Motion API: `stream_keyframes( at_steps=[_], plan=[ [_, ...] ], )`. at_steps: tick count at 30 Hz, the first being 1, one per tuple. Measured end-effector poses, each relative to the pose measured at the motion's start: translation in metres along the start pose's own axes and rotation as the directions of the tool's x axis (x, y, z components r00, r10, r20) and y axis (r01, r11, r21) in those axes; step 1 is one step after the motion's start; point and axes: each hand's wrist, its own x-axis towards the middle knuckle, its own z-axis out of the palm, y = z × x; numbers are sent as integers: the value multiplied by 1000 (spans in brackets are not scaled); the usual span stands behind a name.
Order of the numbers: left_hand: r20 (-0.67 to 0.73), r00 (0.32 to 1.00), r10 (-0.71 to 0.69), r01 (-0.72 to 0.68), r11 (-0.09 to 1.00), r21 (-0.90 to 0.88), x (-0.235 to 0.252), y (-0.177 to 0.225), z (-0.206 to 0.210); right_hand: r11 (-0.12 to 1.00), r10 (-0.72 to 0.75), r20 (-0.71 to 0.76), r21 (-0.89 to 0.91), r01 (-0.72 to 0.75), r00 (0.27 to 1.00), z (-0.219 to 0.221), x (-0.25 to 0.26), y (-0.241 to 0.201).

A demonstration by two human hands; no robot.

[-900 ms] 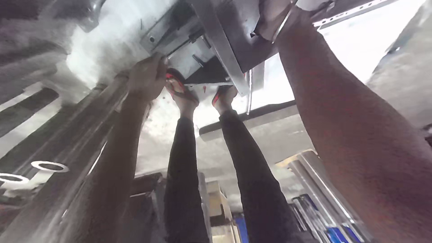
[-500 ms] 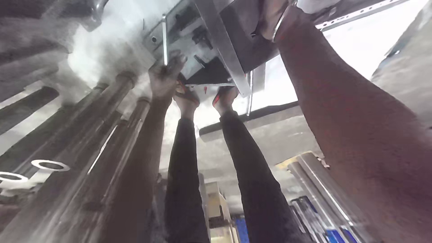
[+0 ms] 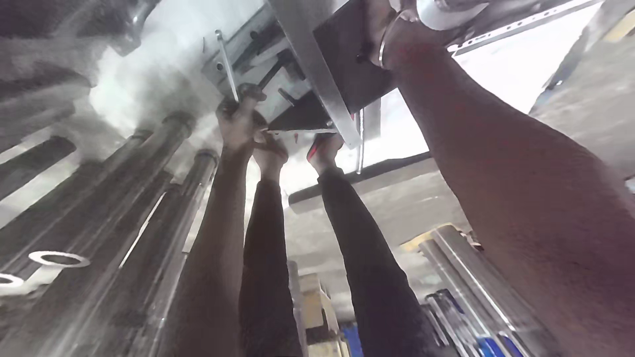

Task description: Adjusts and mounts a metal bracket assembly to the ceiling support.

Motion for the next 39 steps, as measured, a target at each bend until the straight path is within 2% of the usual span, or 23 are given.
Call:
stream_keyframes(
  at_steps=[2, 5, 7, 9, 11, 13, 15, 16, 18, 21, 23, 26, 29, 31, 33, 36, 39],
  plan=[
    [6, 999, 38, -38, 996, 83, -7, -13, -15, 998, -20, 17, -64, 21, 1000, 2, 11, 0],
    [-32, 995, 94, -83, 965, 247, -17, -37, -26, 953, 42, -133, -292, -80, 990, 28, -48, -29],
    [-59, 995, 78, -48, 918, 395, -22, -49, -22, 935, 73, -186, -328, -132, 980, 33, -55, -31],
    [-45, 996, 79, -37, 804, 593, -20, -62, -17, 915, 82, -206, -373, -155, 975, 32, -53, -29],
    [7, 998, 61, -45, 660, 750, -13, -70, -13, 874, 37, -174, -472, -117, 984, 33, -62, -33],
    [36, 998, 52, -58, 543, 838, -7, -77, -7, 780, 21, -118, -619, -90, 993, 31, -63, -31],
    [24, 1000, -17, -14, 436, 900, 2, -79, -1, 639, 11, -56, -767, -50, 998, 21, -50, -24],
    [7, 998, -60, 17, 389, 921, 7, -81, 1, 607, -11, -61, -793, -42, 998, 14, -42, -19],
    [-18, 995, -97, 50, 340, 939, 14, -84, 4, 631, 5, -127, -769, -102, 992, 19, -37, -15],
    [-9, 995, -98, 42, 343, 938, 18, -81, 9, 801, 89, -178, -572, -177, 980, 14, -29, -11],
    [-31, 992, -126, 73, 347, 935, 21, -78, 13, 843, 71, -268, -499, -201, 961, 4, -13, 2],
    [-48, 983, -176, 103, 322, 941, 22, -66, 22, 858, 244, -251, -395, -329, 937, 14, -26, -13],
    [-30, 969, -244, 120, 361, 925, 21, -64, 27, 811, 238, -191, -501, -303, 952, 22, -41, -19],
    [-8, 961, -275, 128, 422, 898, 23, -67, 26, 784, 274, -250, -501, -366, 929, 16, -30, -13],
    [15, 961, -276, 119, 462, 879, 25, -74, 24, 743, 276, -163, -588, -318, 947, 11, -24, -9],
    [56, 960, -274, 100, 525, 845, 22, -73, 24, 594, 263, -47, -779, -200, 964, 6, -33, -13],
    [58, 957, -283, 123, 581, 805, 9, -66, 22, 413, 305, -20, -898, -152, 952, 0, -49, -19]
  ],
)
